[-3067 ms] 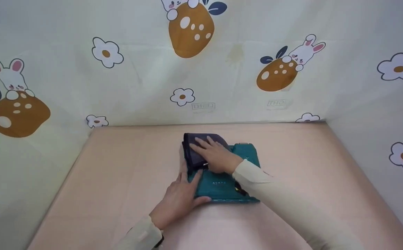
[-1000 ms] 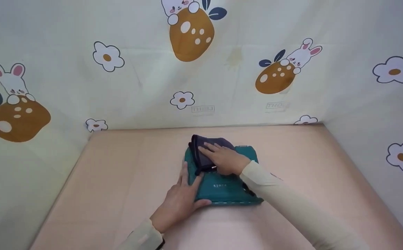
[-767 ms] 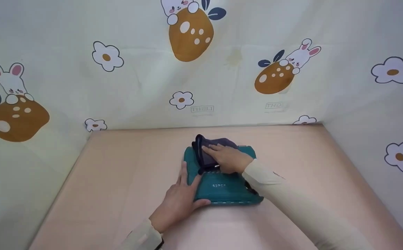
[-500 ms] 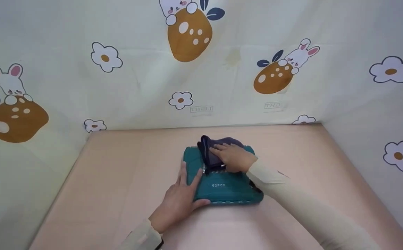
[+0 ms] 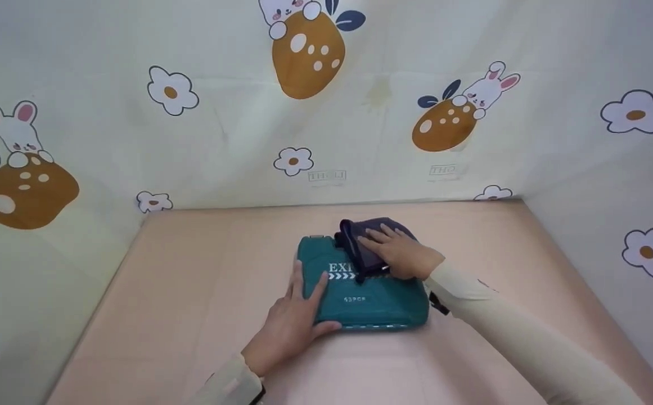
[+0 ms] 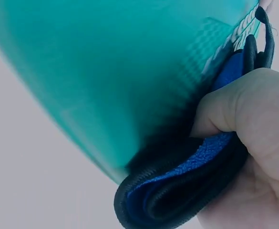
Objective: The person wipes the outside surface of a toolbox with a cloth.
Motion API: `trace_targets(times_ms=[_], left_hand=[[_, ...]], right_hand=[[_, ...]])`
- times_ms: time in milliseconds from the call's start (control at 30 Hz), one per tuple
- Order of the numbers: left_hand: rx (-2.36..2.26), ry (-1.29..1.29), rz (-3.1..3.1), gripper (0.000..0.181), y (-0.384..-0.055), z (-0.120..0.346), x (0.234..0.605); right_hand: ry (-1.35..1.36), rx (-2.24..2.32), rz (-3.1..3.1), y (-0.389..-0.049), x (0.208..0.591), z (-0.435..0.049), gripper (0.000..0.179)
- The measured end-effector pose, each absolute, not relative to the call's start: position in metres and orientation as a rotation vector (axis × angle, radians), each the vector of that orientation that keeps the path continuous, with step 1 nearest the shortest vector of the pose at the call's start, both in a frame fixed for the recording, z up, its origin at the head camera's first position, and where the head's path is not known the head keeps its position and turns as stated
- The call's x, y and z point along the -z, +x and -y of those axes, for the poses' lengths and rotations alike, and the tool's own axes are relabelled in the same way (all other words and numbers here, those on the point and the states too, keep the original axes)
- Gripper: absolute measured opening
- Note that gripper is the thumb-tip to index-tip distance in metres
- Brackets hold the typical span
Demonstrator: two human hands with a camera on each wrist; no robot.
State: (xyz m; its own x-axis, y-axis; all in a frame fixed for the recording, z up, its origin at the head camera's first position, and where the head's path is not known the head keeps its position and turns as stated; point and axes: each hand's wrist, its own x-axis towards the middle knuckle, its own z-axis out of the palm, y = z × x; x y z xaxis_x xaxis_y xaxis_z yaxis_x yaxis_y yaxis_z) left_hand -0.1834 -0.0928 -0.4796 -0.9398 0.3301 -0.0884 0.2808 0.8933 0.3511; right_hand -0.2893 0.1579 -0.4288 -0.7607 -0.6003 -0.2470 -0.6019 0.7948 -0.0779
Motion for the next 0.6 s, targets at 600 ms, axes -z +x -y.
trace_targets(times_ms=[600], left_hand=[[-0.583, 0.483, -2.872, 0.098, -0.183, 0.096, 0.478]], right_hand=[[-0.912, 0.176, -2.809, -0.279, 0.437, -0.182, 0.081]])
